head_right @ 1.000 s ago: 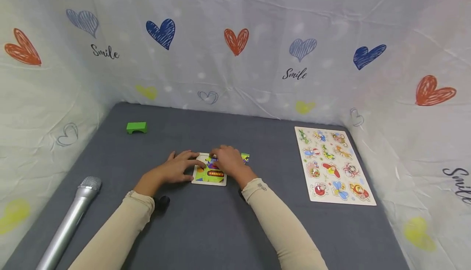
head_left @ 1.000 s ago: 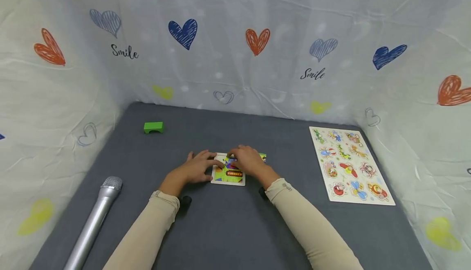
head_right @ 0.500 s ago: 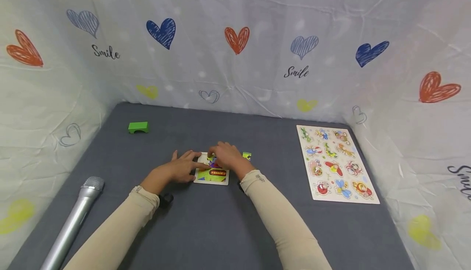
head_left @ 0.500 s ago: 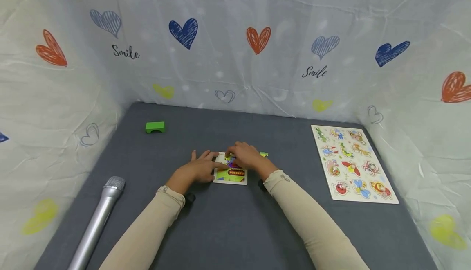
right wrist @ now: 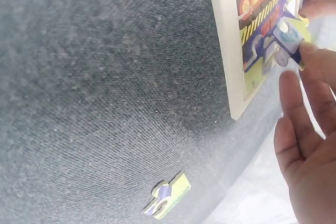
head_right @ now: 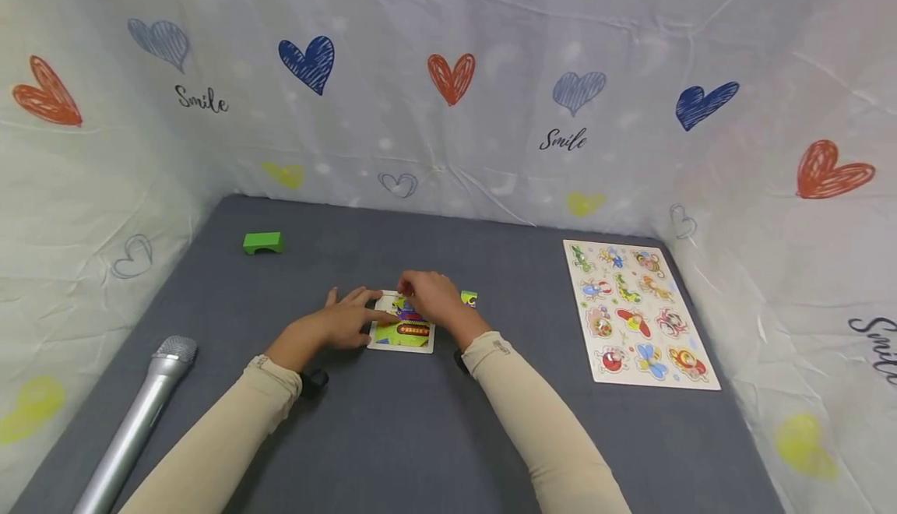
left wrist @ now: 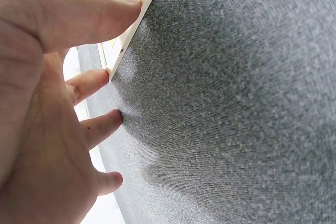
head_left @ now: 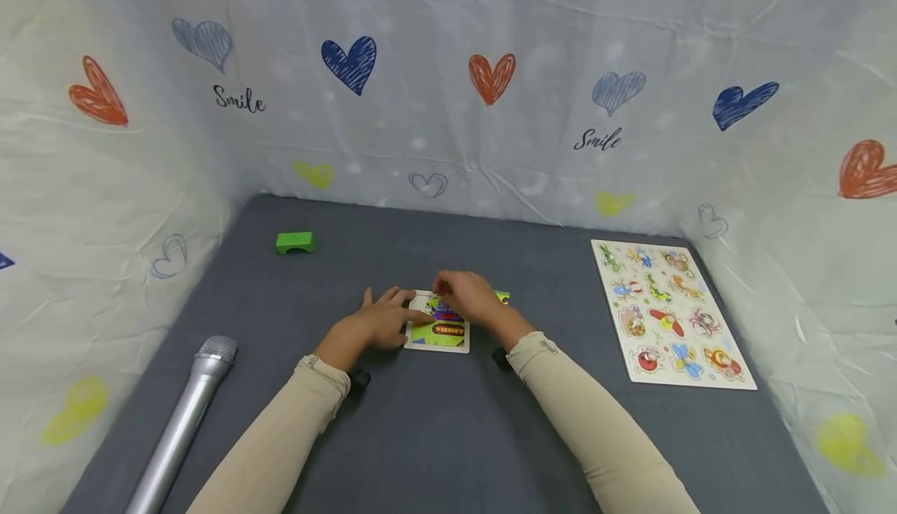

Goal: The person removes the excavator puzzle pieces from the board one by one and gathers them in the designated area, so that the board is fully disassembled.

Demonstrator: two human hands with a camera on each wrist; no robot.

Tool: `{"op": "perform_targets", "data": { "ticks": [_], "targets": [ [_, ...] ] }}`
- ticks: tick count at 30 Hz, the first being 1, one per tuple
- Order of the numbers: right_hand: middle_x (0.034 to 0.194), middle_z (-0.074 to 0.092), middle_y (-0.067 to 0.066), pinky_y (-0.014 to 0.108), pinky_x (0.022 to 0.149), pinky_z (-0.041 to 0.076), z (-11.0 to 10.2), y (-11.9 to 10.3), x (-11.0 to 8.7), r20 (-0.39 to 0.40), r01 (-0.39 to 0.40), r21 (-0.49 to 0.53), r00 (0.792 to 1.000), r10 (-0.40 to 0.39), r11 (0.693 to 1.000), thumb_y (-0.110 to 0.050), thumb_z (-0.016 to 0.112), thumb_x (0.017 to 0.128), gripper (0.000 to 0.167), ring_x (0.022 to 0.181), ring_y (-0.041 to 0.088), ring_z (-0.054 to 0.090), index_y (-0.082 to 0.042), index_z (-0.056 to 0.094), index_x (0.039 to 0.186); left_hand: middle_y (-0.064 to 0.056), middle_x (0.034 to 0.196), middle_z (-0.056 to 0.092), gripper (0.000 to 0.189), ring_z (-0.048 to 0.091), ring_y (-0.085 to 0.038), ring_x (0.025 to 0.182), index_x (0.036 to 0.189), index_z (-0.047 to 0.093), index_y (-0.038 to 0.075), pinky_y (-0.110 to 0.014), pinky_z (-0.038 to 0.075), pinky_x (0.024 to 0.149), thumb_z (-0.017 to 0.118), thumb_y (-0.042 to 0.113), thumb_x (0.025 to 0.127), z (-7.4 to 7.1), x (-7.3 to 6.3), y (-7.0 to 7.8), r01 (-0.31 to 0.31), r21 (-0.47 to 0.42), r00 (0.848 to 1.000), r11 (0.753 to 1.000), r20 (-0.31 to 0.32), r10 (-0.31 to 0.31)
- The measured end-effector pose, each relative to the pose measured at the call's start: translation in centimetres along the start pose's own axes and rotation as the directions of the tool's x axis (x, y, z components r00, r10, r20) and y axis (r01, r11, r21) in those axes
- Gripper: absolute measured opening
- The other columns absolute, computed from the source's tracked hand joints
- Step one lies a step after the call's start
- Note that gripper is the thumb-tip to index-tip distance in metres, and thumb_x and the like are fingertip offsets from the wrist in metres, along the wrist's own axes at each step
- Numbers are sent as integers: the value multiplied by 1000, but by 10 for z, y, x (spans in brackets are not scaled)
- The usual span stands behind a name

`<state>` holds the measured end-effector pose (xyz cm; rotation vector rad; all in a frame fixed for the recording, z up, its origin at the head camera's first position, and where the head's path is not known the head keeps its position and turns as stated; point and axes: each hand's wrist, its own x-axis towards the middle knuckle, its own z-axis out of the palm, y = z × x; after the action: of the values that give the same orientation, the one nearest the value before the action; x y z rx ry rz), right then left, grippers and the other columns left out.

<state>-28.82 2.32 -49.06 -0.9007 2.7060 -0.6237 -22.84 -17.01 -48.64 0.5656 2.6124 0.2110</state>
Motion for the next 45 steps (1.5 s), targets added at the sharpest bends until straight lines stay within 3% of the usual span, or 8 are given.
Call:
{"op": "perform_targets", "data": {
  "ticks": [3,13,23,32,39,45],
  "targets": [
    [95,67,0,33,77,52,-1,2,-2,-14,-3,32,1000,3,999,-10,64,93,8,85,14,63,-13,65,101,-6,160,23,53,13,-37,148,142,49,39,-73,6,109,64,24,94,0,3,1,-3,-1,1000,1000,-3,3],
    [97,68,2,34,79,53,-4,11,-13,-14,-21,89,1000,22,996,-3,64,91,12,90,16,65,-10,66,102,-9,159,25,52,15,-37,147,141,51,37,-74,6,108,64,21,93,4,11,10,-32,-24,999,999,-5,32],
    [96,67,1,28,77,53,1,18,-22,-48,-31,129,998,37,991,-8,63,93,9,88,13,64,-11,66,102,-9,159,23,55,16,-37,147,143,49,37,-74,8,108,65,21,92,6,18,13,-34,-7,999,999,-3,34],
    [97,66,3,30,76,52,2,34,-21,-89,-120,282,984,151,952,-11,63,94,8,88,15,63,-10,67,102,-11,157,26,56,18,-38,146,142,50,36,-75,9,107,65,18,92,9,20,19,-53,-23,999,998,-13,53],
    [100,67,10,33,75,53,-22,73,-33,-193,-149,390,952,239,909,-8,63,94,12,90,21,64,-5,67,105,-12,156,27,56,20,-39,145,140,52,37,-76,9,105,64,15,90,14,12,3,-35,-16,997,999,-72,34],
    [102,67,19,35,75,51,-44,111,-59,-148,-203,420,946,287,884,-1,60,94,15,90,27,63,4,67,106,-15,155,28,56,21,-42,144,140,53,35,-77,9,104,64,14,90,10,8,-3,-45,-16,995,999,-92,44]
  ]
}}
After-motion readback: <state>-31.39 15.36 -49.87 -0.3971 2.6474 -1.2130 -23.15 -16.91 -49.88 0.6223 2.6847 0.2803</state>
